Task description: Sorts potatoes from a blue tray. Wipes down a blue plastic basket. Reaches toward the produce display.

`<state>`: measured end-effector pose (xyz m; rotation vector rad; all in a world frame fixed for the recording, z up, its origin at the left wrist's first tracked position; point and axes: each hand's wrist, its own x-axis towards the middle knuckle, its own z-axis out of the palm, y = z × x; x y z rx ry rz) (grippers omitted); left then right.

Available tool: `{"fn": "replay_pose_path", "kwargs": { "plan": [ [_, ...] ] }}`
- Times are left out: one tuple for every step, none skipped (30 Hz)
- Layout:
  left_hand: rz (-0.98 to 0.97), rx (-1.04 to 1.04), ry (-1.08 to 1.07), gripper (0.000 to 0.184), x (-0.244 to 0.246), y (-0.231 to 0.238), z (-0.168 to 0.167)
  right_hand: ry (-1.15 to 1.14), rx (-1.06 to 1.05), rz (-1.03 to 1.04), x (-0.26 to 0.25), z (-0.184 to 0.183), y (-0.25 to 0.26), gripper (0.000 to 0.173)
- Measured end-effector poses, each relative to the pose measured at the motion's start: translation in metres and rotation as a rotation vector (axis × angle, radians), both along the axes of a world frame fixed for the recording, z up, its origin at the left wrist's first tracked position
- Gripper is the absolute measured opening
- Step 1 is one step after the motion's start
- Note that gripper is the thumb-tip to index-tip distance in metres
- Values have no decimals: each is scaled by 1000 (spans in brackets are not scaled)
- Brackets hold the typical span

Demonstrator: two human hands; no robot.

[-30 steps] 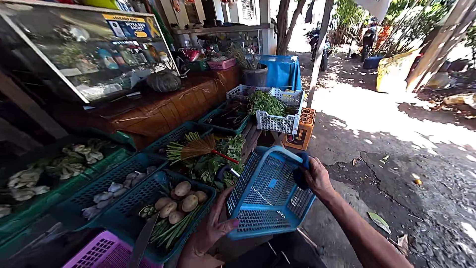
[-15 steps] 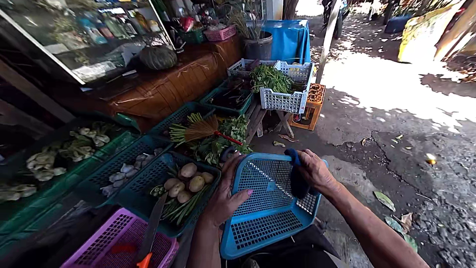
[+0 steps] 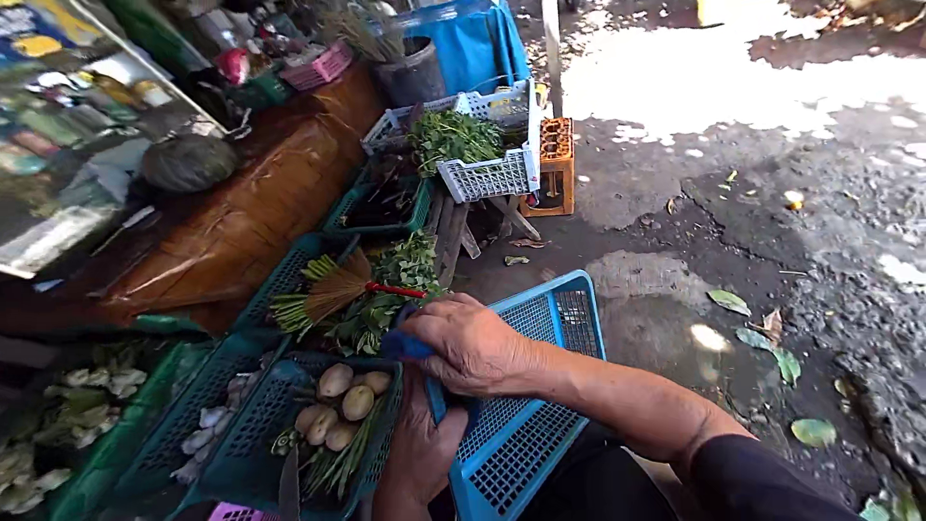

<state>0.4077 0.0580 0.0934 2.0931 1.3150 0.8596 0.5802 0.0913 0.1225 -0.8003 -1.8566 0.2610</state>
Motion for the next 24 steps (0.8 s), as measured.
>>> {"fn": "replay_pose_path", "kwargs": {
  "plan": [
    [-11,-4,-21,93,-1,1,-1,1,-7,-47,1,-7,4,24],
    [-21,-18,-38,95,-2,2,-2,6,-65,-101,6,-18,8,24],
    [-13,-41,-49,97,-3,4,-4,16,-147,-171,14,-32,15,23],
    [7,-74,-60,99,-5,5,-7,25,-258,-251,26,-50,22,23],
    [27,-104,-77,99,-8,5,-11,38,-389,-337,41,-69,29,24],
    [52,-130,-97,99,-10,5,-17,44,-495,-435,59,-91,37,26],
    [64,-150,-116,98,-12,6,-23,43,-562,-523,79,-111,45,28],
    [63,-168,-128,98,-14,6,-28,37,-606,-596,99,-129,52,29],
    [73,-188,-132,99,-15,6,-33,26,-665,-650,117,-142,58,30],
    [90,-210,-132,99,-15,5,-35,25,-737,-689,133,-151,63,30],
    [107,-225,-139,99,-14,4,-35,35,-811,-727,145,-157,67,31],
    [120,-237,-153,100,-12,4,-36,51,-840,-763,152,-159,71,30],
    [131,-248,-167,100,-10,4,-36,65,-819,-782,151,-158,72,29],
    [137,-254,-169,100,-8,6,-36,71,-760,-766,143,-152,69,28],
    [148,-253,-160,100,-6,7,-36,67,-675,-711,128,-144,64,25],
    [161,-258,-148,100,-4,7,-36,45,-562,-631,107,-136,57,24],
    [177,-269,-139,102,-1,7,-35,30,-421,-531,82,-130,50,25],
    [186,-287,-133,103,1,7,-36,27,-296,-424,57,-125,42,27],
    [191,-300,-135,103,3,8,-37,39,-197,-324,35,-122,33,32],
    [191,-303,-142,102,4,9,-38,54,-117,-230,18,-122,24,36],
    [187,-299,-150,101,5,10,-39,47,-56,-147,8,-124,14,40],
    [182,-292,-157,100,3,11,-40,17,-18,-74,4,-129,4,41],
    [181,-281,-163,99,1,13,-41,-32,3,-18,4,-136,-8,40],
    [187,-277,-164,98,-2,13,-43,-93,-1,21,7,-144,-19,39]
  ]
}}
